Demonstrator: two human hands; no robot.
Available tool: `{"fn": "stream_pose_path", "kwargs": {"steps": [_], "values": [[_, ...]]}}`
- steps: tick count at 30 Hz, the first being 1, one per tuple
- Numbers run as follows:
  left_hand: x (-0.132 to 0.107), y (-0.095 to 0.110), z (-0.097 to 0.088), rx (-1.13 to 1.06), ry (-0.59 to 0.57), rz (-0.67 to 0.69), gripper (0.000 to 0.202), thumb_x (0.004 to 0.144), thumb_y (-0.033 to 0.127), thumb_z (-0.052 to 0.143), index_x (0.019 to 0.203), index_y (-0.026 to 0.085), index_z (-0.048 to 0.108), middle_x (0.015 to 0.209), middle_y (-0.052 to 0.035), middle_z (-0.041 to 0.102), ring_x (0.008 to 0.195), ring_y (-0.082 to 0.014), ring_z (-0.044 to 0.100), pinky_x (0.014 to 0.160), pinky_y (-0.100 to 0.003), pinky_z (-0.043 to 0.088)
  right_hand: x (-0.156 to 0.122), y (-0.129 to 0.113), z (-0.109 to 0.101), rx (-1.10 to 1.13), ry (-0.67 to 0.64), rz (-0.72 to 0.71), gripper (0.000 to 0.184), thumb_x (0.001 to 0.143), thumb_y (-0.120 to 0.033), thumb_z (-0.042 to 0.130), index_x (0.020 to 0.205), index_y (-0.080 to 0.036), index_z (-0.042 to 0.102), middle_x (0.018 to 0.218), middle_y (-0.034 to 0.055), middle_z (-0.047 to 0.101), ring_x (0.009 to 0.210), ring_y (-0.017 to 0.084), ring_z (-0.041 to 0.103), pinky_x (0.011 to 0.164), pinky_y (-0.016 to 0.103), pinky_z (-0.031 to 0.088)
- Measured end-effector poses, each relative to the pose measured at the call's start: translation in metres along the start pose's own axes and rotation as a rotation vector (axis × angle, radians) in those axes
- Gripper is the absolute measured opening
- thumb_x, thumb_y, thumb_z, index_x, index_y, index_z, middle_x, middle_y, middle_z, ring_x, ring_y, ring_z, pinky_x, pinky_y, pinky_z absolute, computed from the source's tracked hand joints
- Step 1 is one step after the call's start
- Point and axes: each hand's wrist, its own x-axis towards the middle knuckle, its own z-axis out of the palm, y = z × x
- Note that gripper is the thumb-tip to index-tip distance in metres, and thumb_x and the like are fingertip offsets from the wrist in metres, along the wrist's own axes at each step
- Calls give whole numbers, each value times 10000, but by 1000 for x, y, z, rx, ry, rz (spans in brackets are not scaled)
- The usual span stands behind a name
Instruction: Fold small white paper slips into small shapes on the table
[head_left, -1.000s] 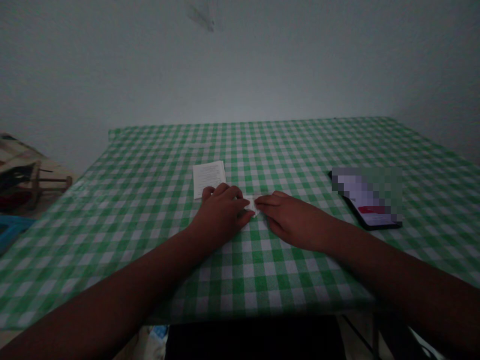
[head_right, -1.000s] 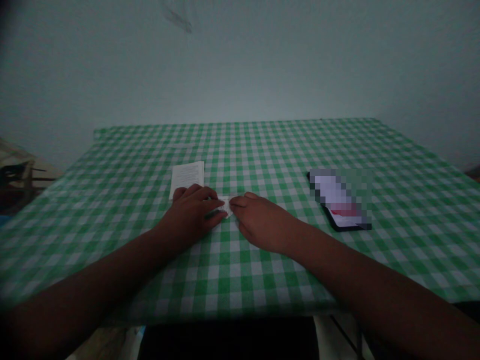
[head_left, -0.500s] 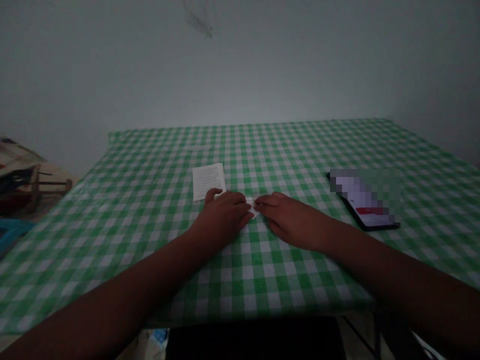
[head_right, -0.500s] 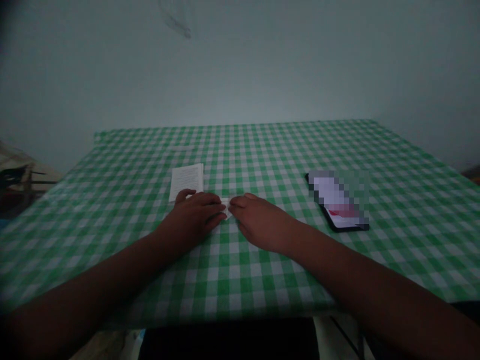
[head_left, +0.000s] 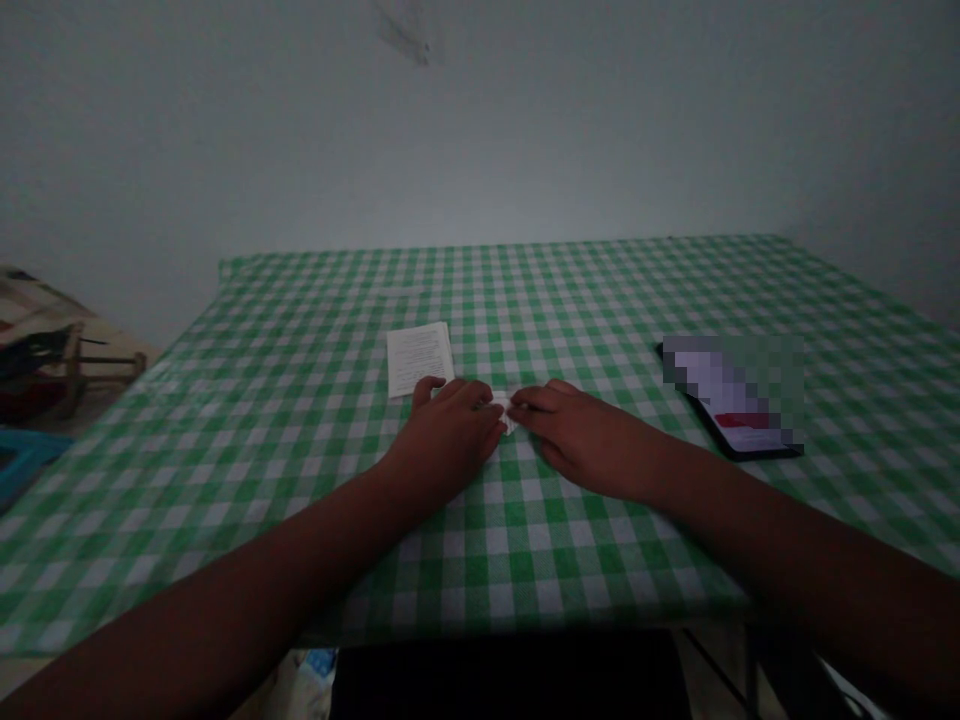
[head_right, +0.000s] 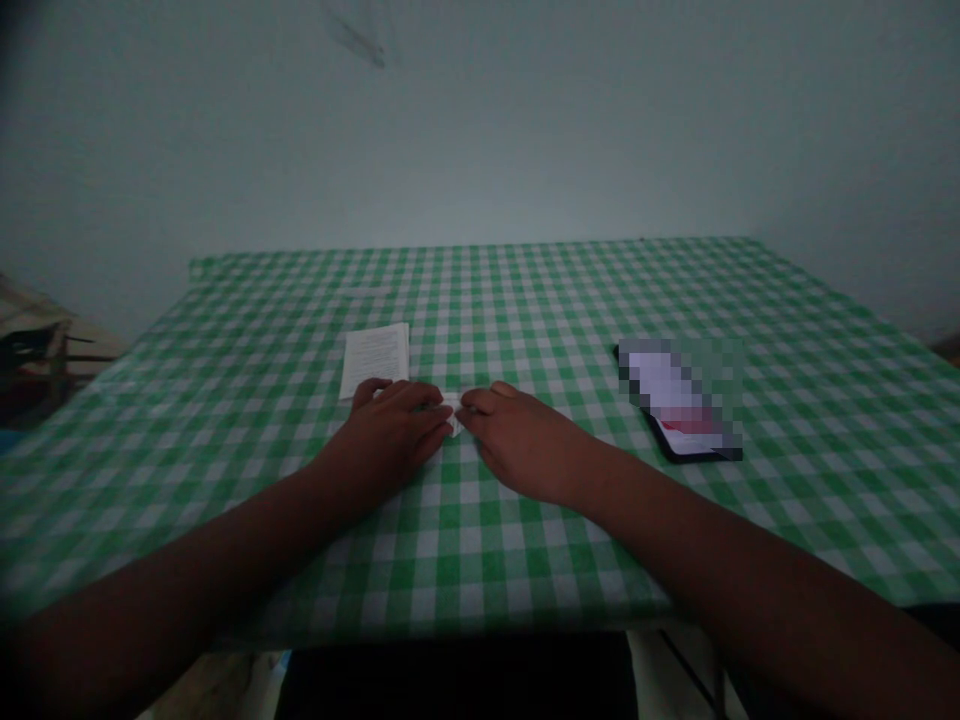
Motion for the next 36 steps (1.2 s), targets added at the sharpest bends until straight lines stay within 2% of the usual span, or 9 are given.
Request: {"fn": "stream_pose_path", "kwargs": {"steps": [7, 15, 20, 25, 30, 36], "values": [[3, 1, -3, -18, -4, -4, 199, 947, 278, 541, 1044, 215, 703, 1101, -62, 665, 1052, -246, 577, 989, -494, 303, 0, 2, 1, 19, 15, 2, 410, 900, -95, 471, 1289, -89, 599, 1291, 163, 589, 1122, 267, 519, 1010, 466, 461], [4, -11, -1, -175, -37, -36, 217, 911, 297, 577, 1085, 276, 705, 1162, -42, 634, 1079, -232, 570, 947, -455, 338, 4, 7, 2, 107, 46, 4, 368, 911, -98, 472, 1228, -156, 650, 1211, 130, 637, 1105, 244, 556, 986, 457, 458], [4, -11, -5, -237, -80, -49, 220, 916, 303, 570, 1084, 274, 709, 1173, -40, 622, 1094, -233, 569, 942, -449, 359, 2, 7, 2, 132, 56, 6, 366, 914, -98, 475, 1217, -170, 669, 1237, 138, 641, 1142, 255, 557, 995, 474, 454], [5, -12, 1, -247, -30, -77, 210, 900, 325, 595, 1065, 281, 718, 1166, -37, 627, 1084, -233, 573, 921, -445, 369, 1, 7, -2, 111, 27, -13, 388, 902, -82, 483, 1215, -196, 681, 1274, 139, 629, 1147, 260, 558, 1001, 481, 445], [5, -15, 3, -273, -51, -73, 235, 912, 269, 559, 1086, 290, 716, 1178, -35, 622, 1105, -228, 566, 930, -449, 370, -1, 7, -5, 68, -9, -31, 401, 899, -78, 479, 1222, -203, 680, 1320, 132, 608, 1154, 258, 552, 1009, 473, 441], [6, -13, 3, -255, -39, -73, 214, 920, 282, 555, 1035, 273, 736, 1155, -47, 636, 1091, -230, 571, 916, -450, 366, -3, 5, -5, 31, -38, -32, 474, 864, -40, 487, 1266, -219, 665, 1388, 150, 560, 1175, 286, 532, 996, 491, 444]]}}
